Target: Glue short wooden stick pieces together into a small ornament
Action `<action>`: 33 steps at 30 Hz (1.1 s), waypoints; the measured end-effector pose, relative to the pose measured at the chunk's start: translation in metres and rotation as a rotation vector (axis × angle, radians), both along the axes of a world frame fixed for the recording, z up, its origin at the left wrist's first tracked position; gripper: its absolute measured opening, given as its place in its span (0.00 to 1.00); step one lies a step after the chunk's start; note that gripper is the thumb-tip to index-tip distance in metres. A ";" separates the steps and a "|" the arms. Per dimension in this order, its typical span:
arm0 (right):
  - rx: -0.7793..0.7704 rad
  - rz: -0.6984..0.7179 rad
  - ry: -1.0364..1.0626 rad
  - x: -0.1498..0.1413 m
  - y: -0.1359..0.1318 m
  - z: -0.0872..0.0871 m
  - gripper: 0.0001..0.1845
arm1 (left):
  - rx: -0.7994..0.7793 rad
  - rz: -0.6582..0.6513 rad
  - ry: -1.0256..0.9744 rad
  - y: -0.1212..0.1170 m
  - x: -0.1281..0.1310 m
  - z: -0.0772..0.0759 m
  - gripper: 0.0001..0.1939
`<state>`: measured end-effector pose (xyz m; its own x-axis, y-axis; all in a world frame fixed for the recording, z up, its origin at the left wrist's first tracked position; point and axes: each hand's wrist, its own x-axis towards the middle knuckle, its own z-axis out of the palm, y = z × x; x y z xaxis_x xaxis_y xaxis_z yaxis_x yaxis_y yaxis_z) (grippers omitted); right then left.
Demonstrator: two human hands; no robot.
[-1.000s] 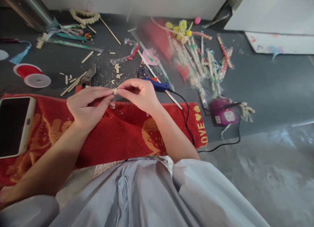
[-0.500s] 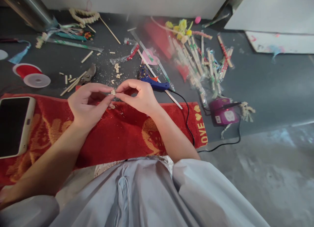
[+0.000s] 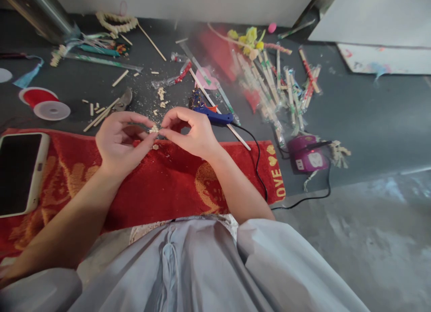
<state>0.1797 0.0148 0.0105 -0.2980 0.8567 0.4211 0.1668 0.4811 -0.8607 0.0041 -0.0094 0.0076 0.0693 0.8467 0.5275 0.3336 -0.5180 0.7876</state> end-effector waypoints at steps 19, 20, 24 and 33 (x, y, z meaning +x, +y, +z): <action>0.602 -0.044 -0.161 0.005 0.005 -0.010 0.06 | -0.025 -0.226 -0.179 0.011 -0.004 -0.011 0.18; 0.618 -0.048 -0.143 0.004 0.004 -0.009 0.06 | -0.053 -0.193 -0.174 0.010 -0.004 -0.010 0.19; 0.599 -0.026 -0.113 0.003 0.003 -0.005 0.05 | -0.104 -0.166 -0.137 0.007 -0.003 -0.006 0.18; 0.426 -0.038 -0.081 0.003 0.000 0.001 0.13 | 0.014 -0.137 -0.127 0.005 -0.002 -0.006 0.18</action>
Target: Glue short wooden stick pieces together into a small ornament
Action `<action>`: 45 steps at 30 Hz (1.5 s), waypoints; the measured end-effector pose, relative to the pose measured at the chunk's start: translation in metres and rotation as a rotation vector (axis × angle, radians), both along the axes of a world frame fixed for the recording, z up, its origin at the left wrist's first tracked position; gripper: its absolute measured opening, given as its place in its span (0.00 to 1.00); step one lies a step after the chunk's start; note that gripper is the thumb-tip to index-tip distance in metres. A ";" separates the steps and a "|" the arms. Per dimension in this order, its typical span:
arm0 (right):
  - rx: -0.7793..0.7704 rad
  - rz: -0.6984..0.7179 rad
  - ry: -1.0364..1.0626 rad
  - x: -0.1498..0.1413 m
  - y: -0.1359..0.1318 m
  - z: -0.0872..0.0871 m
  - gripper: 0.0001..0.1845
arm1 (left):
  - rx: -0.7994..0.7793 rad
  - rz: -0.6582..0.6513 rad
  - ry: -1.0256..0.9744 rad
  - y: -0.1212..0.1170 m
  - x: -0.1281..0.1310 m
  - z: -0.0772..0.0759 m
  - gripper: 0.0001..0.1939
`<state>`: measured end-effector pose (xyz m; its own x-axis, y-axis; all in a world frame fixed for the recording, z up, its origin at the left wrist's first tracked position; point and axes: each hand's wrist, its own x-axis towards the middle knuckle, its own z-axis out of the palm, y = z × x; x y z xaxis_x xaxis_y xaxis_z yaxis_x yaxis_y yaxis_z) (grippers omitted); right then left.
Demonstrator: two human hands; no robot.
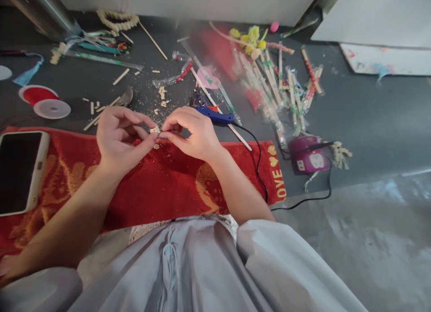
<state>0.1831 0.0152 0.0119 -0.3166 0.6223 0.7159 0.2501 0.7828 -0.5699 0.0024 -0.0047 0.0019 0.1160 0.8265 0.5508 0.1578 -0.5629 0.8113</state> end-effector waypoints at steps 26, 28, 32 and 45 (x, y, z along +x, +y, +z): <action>0.039 0.026 -0.117 0.000 0.000 0.000 0.08 | -0.083 0.016 0.015 -0.001 0.001 0.005 0.19; 0.018 0.007 -0.106 0.001 0.000 0.002 0.09 | -0.083 0.044 0.033 -0.002 0.001 0.006 0.18; -0.057 -0.073 -0.078 0.006 0.002 0.004 0.12 | -0.013 0.064 0.071 -0.003 0.001 0.004 0.16; 0.024 0.022 -0.092 0.000 0.001 -0.004 0.08 | 0.021 0.086 0.186 -0.005 0.000 0.001 0.15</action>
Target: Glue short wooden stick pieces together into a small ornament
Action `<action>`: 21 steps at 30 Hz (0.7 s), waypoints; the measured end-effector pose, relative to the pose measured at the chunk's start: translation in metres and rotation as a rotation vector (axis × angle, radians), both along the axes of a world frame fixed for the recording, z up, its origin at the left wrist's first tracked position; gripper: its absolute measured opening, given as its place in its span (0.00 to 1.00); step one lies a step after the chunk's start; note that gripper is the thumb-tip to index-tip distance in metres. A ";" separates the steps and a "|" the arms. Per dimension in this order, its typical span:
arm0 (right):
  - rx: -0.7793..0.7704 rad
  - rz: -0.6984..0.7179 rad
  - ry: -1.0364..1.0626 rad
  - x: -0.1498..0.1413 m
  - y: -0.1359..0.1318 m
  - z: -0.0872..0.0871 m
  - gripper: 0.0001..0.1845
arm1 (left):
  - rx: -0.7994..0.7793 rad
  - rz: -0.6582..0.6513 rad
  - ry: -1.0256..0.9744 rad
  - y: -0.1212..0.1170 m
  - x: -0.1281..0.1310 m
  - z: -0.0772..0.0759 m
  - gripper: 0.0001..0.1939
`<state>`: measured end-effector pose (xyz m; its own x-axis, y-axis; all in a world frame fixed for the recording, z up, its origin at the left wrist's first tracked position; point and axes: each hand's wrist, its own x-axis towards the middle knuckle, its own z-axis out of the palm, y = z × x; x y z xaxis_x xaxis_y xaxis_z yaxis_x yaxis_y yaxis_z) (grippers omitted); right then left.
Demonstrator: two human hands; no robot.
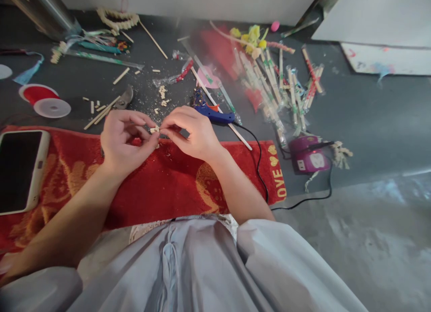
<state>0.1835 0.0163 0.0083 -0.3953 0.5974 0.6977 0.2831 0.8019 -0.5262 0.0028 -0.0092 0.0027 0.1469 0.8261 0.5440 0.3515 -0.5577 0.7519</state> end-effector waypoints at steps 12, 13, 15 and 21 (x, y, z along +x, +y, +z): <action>-0.340 -0.180 0.004 0.006 0.004 -0.007 0.15 | -0.220 0.047 -0.172 -0.002 0.001 0.003 0.13; -0.350 -0.202 0.027 0.008 0.006 -0.010 0.16 | -0.264 0.037 -0.235 0.000 0.002 0.005 0.13; -0.346 -0.255 0.067 0.010 0.010 -0.016 0.18 | -0.387 0.007 -0.427 0.004 0.003 0.009 0.13; -0.347 -0.318 0.039 0.007 0.010 -0.012 0.17 | -0.806 -0.128 -0.776 0.018 -0.003 0.020 0.11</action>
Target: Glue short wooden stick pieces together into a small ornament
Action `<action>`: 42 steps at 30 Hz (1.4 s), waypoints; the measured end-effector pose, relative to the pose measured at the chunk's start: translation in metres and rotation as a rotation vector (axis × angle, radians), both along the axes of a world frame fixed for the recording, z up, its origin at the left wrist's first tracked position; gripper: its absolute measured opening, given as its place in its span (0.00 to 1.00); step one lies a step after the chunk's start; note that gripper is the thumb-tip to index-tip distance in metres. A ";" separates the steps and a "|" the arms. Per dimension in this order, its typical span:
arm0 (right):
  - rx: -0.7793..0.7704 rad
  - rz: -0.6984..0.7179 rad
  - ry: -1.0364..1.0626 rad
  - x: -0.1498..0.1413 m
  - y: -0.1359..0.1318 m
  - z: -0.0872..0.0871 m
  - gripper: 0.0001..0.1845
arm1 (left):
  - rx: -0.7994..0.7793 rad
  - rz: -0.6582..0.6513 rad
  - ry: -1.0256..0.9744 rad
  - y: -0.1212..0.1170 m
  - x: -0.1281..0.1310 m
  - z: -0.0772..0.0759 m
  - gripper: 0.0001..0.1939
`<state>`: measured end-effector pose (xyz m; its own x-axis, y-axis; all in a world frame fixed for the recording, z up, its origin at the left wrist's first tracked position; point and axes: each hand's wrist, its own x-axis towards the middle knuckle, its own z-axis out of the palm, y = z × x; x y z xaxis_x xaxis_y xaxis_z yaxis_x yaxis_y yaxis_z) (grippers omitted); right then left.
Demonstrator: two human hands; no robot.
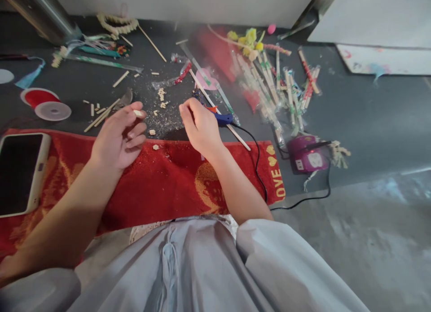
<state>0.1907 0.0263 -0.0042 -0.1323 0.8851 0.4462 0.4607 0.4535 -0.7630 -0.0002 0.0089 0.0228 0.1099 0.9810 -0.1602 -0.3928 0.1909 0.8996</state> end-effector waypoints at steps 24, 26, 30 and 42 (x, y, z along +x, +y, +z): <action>0.277 0.133 -0.013 -0.021 -0.015 0.008 0.08 | -0.142 -0.158 -0.065 -0.004 0.004 -0.002 0.15; 0.298 0.145 -0.015 -0.021 -0.014 0.006 0.08 | -0.130 -0.170 -0.065 -0.004 0.004 -0.001 0.15; 0.284 0.165 -0.042 -0.020 -0.013 0.005 0.09 | -0.117 -0.183 -0.063 -0.005 0.004 0.000 0.15; 0.282 0.187 -0.013 -0.019 -0.014 0.007 0.09 | -0.054 -0.154 0.049 -0.007 0.004 -0.003 0.10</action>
